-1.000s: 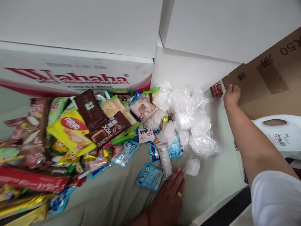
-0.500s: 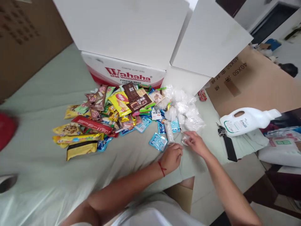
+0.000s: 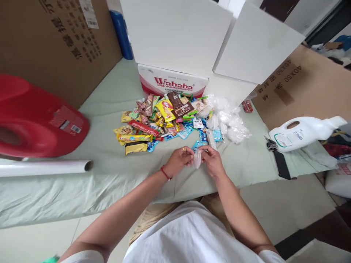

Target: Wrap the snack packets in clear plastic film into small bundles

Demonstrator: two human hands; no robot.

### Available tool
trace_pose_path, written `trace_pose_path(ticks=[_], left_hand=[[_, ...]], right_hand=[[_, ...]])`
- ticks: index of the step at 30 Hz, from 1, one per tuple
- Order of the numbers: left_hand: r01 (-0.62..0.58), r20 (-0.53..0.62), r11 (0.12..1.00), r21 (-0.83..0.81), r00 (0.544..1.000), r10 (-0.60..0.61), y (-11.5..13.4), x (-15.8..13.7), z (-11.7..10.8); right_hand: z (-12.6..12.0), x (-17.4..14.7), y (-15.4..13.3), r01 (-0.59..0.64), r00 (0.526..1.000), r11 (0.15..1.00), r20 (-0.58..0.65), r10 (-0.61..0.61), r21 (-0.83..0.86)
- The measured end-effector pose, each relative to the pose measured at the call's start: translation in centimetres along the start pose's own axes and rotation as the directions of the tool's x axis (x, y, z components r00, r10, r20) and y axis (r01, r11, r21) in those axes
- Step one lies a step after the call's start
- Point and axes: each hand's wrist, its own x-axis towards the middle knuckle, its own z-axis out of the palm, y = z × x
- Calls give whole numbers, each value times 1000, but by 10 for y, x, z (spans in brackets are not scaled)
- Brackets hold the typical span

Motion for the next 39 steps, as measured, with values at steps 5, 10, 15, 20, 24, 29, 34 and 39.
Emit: trace_pose_path(ticks=[5,10,15,20,24,29,34,39], left_hand=[[-50,-101,998,-22,994,48,2,8,-37],[-110,-256,994,1,961,107,-3,12,-54],[-238,-186,931,277,937,295,-6,12,-54],[-267,-244,903,336,902,357,-3,11,-56],[-255,-372,965,66,891,261,3,12,-61],[-178,-349,944,-278,934,74,15,10,-68],[-86,-243,918,-388,970,-13,21,8,-64],[-89,-273,996,-25,959,78,6,11,-53]], right_hand=[[8,8,6,2,1000,998,-25,-1,60],[1,12,1,-58,995,988,-72,69,140],[17,23,3,-202,978,978,60,198,53],[31,39,12,-220,971,973,109,212,73],[21,47,13,-216,976,962,38,212,166],[-2,46,2,-135,989,972,-31,143,192],[-10,39,-10,-82,997,991,19,80,110],[-1,32,-10,-58,989,997,139,50,50]])
